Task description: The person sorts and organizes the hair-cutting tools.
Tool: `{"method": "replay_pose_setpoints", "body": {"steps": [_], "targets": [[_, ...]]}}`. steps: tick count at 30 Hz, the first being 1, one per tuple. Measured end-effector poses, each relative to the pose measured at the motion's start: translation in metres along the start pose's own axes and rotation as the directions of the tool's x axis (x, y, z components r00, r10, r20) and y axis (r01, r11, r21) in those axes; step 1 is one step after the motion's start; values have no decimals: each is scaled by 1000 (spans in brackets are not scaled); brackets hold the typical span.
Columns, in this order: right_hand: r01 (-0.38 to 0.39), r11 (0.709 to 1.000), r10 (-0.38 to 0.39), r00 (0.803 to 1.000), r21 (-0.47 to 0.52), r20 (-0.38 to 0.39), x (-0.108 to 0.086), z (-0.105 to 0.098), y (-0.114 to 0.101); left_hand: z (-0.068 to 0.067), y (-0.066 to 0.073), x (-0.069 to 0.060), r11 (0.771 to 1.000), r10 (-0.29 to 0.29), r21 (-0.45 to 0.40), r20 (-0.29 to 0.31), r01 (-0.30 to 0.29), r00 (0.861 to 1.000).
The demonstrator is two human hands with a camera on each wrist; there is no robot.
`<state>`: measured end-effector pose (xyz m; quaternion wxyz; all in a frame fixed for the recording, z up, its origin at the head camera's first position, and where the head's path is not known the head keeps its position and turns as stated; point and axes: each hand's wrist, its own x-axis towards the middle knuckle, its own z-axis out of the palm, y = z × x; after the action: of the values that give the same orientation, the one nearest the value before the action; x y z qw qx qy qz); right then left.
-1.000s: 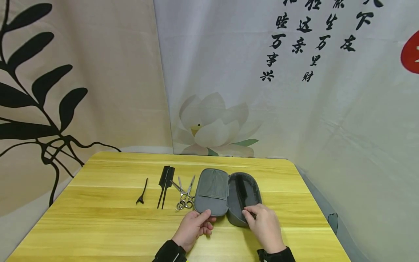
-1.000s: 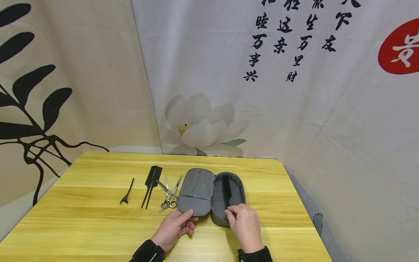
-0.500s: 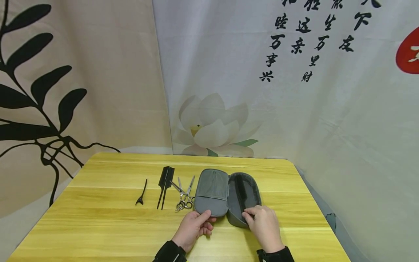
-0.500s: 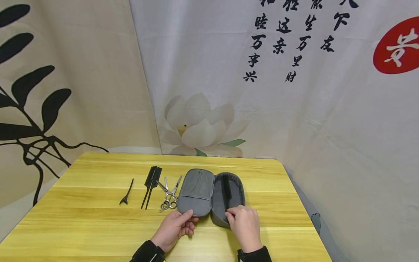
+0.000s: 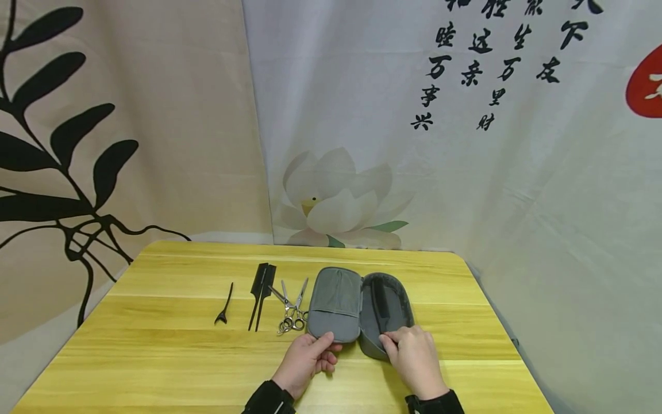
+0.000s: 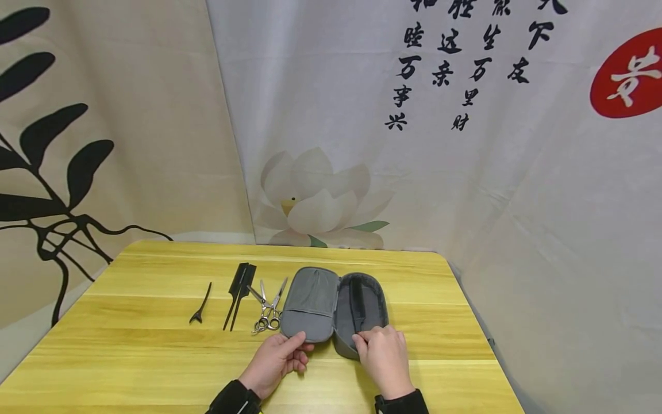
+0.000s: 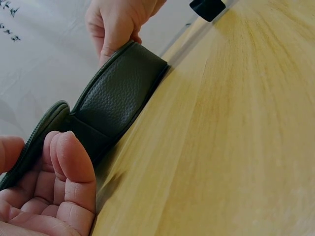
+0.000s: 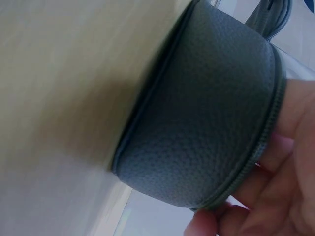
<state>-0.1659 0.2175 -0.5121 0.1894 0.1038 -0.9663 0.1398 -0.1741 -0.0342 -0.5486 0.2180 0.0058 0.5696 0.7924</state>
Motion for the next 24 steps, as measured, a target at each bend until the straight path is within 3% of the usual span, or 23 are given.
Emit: {"method": "replay_pose_setpoints", "body": {"steps": [24], "targets": [[-22, 1000, 24, 989, -22, 145, -3, 2, 1, 1, 0, 0, 1000, -1, 25, -14, 1, 1000]]}}
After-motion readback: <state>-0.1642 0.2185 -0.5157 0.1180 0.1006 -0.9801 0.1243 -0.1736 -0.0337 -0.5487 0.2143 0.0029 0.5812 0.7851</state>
